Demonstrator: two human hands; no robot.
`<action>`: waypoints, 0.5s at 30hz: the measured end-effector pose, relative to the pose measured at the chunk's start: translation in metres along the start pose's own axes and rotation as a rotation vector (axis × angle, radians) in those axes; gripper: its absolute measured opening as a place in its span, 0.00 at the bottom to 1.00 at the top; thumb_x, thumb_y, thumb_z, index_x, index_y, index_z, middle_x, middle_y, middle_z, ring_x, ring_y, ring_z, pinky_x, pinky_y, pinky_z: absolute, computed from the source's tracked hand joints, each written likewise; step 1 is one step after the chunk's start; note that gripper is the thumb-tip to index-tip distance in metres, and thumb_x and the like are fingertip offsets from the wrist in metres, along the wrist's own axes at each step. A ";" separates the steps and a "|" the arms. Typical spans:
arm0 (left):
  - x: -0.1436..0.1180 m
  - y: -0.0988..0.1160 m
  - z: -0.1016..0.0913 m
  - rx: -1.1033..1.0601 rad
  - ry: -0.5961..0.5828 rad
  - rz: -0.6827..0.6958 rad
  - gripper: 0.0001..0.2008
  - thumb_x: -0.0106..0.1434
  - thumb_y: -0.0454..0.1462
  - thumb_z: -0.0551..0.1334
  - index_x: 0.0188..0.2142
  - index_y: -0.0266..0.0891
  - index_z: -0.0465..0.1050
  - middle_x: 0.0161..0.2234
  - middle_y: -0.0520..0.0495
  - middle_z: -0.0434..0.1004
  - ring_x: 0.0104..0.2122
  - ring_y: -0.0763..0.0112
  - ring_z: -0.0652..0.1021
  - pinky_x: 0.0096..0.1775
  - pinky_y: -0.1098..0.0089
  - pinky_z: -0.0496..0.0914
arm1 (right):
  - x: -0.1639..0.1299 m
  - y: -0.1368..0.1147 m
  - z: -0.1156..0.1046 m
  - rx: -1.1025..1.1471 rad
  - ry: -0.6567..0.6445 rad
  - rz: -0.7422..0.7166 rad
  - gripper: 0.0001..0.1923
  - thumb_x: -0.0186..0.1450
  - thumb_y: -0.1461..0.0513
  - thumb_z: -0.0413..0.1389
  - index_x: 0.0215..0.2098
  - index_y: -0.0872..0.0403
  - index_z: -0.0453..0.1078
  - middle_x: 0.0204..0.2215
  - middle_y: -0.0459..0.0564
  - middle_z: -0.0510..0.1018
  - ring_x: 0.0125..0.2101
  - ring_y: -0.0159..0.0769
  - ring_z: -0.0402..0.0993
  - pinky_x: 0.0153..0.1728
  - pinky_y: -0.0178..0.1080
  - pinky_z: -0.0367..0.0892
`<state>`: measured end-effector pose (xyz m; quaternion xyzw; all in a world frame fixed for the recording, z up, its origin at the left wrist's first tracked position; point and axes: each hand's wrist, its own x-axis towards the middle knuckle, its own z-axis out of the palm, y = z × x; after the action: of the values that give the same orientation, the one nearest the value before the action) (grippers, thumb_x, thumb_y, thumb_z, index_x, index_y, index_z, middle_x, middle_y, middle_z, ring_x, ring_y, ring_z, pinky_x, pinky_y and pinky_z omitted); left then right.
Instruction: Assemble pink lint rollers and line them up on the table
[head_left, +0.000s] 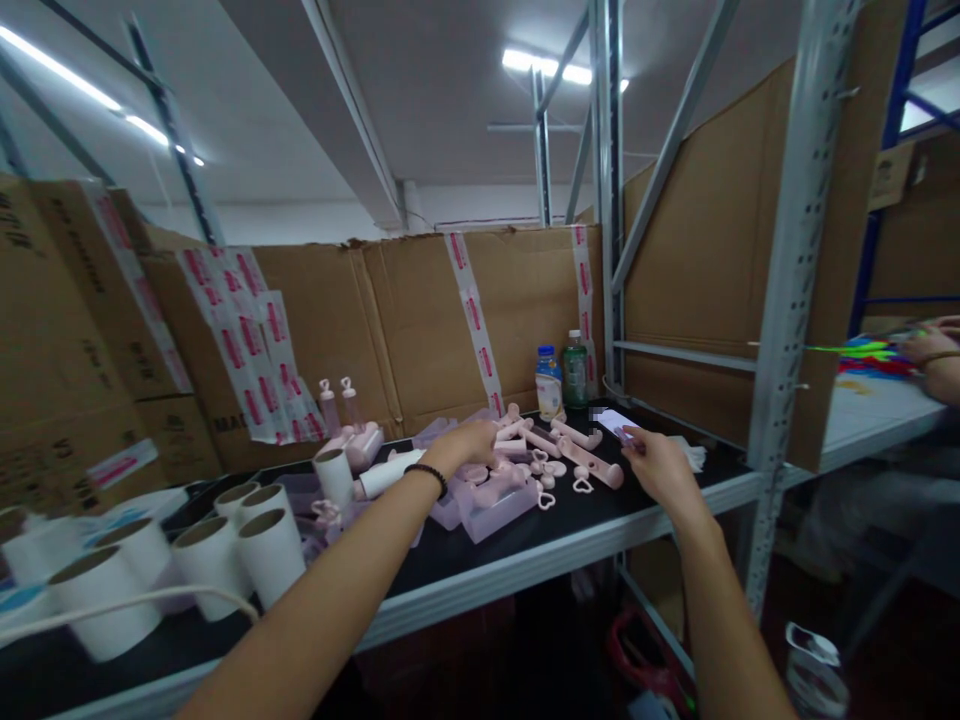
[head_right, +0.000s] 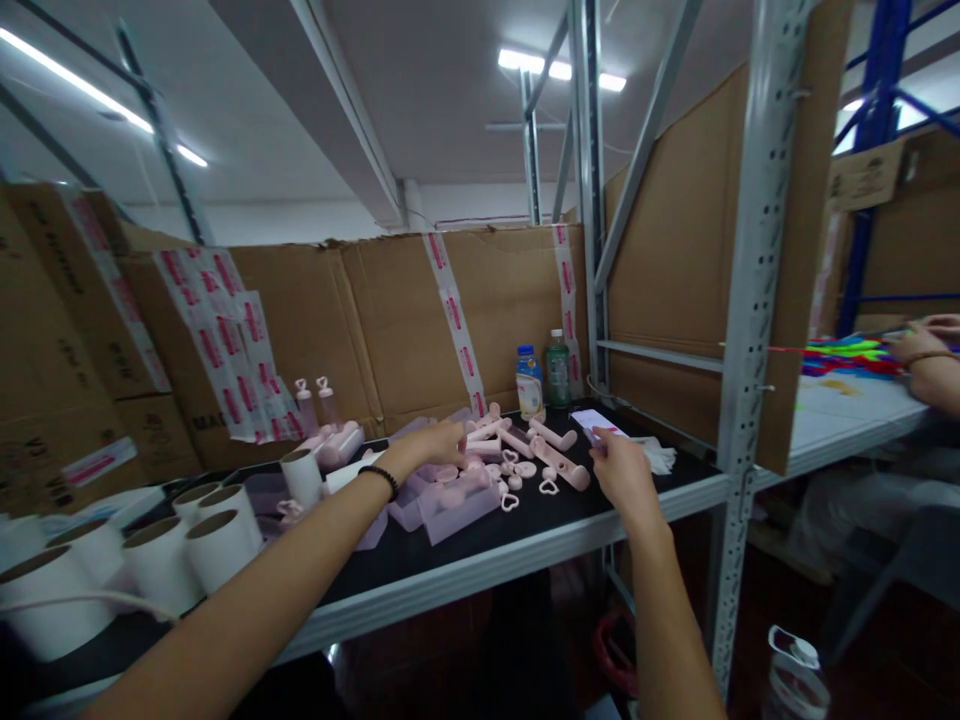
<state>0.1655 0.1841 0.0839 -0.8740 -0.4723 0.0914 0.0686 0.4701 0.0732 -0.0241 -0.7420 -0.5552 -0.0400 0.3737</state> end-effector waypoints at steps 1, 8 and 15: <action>0.000 0.000 0.002 -0.009 0.002 0.002 0.16 0.71 0.43 0.66 0.54 0.37 0.75 0.52 0.41 0.78 0.48 0.59 0.80 0.49 0.54 0.77 | 0.000 0.001 0.003 0.013 0.001 -0.014 0.24 0.69 0.64 0.55 0.63 0.57 0.74 0.52 0.61 0.84 0.53 0.52 0.81 0.50 0.43 0.71; -0.008 -0.023 -0.012 -0.095 0.144 -0.066 0.16 0.71 0.44 0.65 0.53 0.38 0.75 0.52 0.42 0.78 0.48 0.60 0.80 0.49 0.55 0.78 | 0.000 0.007 0.018 0.090 0.025 -0.088 0.16 0.61 0.64 0.62 0.47 0.51 0.84 0.37 0.56 0.88 0.43 0.51 0.85 0.43 0.41 0.75; -0.038 -0.125 -0.055 -0.082 0.444 -0.522 0.18 0.72 0.44 0.64 0.57 0.38 0.73 0.56 0.40 0.76 0.52 0.56 0.79 0.53 0.50 0.76 | 0.003 0.021 0.035 0.146 0.025 -0.110 0.18 0.60 0.67 0.57 0.44 0.53 0.85 0.39 0.58 0.88 0.42 0.52 0.85 0.43 0.44 0.75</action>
<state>0.0559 0.2187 0.1669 -0.7241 -0.6569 -0.1408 0.1557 0.4763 0.0949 -0.0585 -0.6806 -0.5918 -0.0293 0.4310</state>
